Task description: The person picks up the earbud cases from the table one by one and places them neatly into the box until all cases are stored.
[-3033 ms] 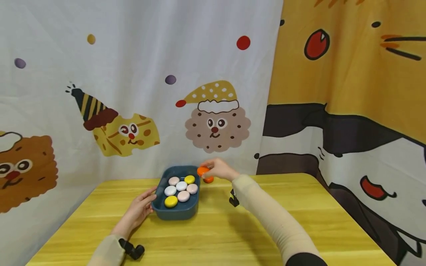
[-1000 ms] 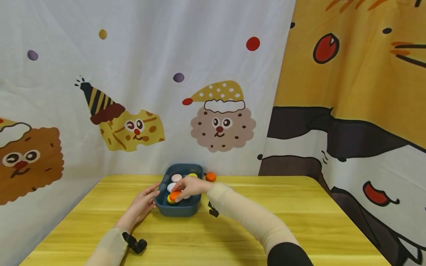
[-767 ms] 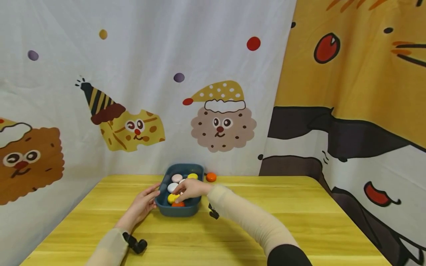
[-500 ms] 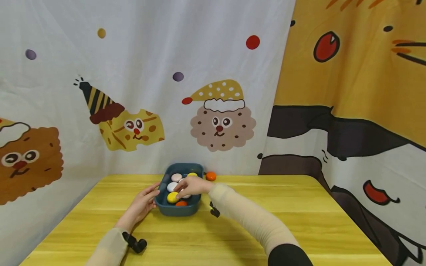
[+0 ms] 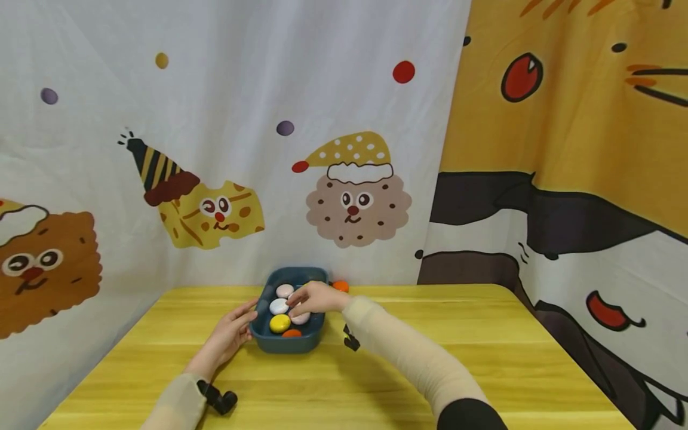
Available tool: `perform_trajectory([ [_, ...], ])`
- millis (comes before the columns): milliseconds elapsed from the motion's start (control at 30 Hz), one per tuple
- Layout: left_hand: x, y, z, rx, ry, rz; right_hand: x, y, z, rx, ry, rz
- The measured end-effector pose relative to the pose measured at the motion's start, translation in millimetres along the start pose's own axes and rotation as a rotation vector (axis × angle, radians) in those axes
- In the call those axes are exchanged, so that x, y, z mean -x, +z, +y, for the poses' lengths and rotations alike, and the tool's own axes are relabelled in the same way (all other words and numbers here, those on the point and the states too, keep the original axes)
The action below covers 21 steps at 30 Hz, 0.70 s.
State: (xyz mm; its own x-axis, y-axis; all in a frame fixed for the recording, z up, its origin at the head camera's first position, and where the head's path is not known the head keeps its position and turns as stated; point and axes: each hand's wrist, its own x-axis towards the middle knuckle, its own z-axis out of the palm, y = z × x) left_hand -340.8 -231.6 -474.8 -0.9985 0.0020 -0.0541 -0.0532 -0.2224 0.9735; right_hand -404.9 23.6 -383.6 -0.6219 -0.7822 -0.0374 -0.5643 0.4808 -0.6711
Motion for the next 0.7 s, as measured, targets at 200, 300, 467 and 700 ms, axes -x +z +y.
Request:
perform_trajectory([
  [200,0.4,-0.5,0.0,-0.007,0.012,-0.004,6.1,-21,11,-0.017,-0.006,0.101],
  [300,0.1,-0.8,0.6,-0.006,0.011,-0.001,9.8,-32,17,-0.037,-0.014,0.161],
  [467,-0.5,-0.9,1.1,-0.015,0.010,0.004,17.6,-44,34,-0.103,0.033,0.263],
  [700,-0.3,0.2,-0.8,0.000,0.004,0.003,23.0,-50,67,-0.124,0.093,0.379],
])
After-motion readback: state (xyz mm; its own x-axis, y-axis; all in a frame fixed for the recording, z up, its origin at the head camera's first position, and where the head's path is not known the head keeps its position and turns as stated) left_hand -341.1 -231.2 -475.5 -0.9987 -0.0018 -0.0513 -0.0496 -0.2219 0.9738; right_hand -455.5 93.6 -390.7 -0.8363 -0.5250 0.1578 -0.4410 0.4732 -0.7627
